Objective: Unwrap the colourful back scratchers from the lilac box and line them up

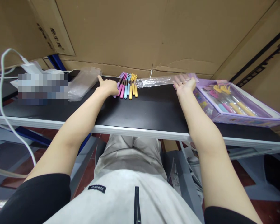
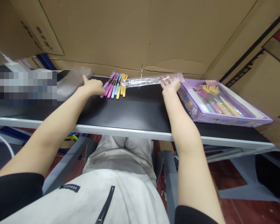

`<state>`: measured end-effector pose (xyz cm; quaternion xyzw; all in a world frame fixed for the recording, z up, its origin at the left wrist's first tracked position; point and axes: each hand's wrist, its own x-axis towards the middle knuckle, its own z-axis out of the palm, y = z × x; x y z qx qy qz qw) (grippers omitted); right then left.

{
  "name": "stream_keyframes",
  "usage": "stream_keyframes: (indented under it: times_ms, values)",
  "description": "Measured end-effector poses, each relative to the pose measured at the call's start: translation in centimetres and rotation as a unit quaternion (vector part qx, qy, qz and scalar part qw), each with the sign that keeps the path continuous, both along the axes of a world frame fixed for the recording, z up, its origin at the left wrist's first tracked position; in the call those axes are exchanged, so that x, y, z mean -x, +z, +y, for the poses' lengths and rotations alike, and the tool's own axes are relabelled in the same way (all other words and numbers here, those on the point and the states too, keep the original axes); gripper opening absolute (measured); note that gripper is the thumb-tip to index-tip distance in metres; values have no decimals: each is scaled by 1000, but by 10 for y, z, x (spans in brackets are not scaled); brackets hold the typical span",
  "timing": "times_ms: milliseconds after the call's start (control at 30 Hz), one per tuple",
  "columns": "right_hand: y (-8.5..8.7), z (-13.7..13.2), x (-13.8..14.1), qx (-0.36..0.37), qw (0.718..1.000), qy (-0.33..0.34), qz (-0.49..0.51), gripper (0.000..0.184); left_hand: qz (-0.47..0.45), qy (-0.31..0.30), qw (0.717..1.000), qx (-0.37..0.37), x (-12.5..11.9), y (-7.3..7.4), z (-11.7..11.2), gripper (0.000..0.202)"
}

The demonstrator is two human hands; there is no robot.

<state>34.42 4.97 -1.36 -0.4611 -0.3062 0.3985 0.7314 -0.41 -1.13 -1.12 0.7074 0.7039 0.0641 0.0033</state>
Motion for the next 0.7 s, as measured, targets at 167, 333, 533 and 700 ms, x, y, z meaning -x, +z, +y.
stream_keyframes:
  times_ms: [167,333,533,700]
  values:
    - [-2,-5,14,-2,1000,13,-15,37,77,34,994,63,-5,4,-2,41]
    - [-7,-8,28,12,999,41,4,23,75,29,995,56,-1,0,2,41]
    - [-4,-20,48,61,996,61,15,16,48,44,996,58,-3,-1,3,47]
    - [-1,-35,64,78,992,95,4,20,14,45,999,27,-4,3,-3,50]
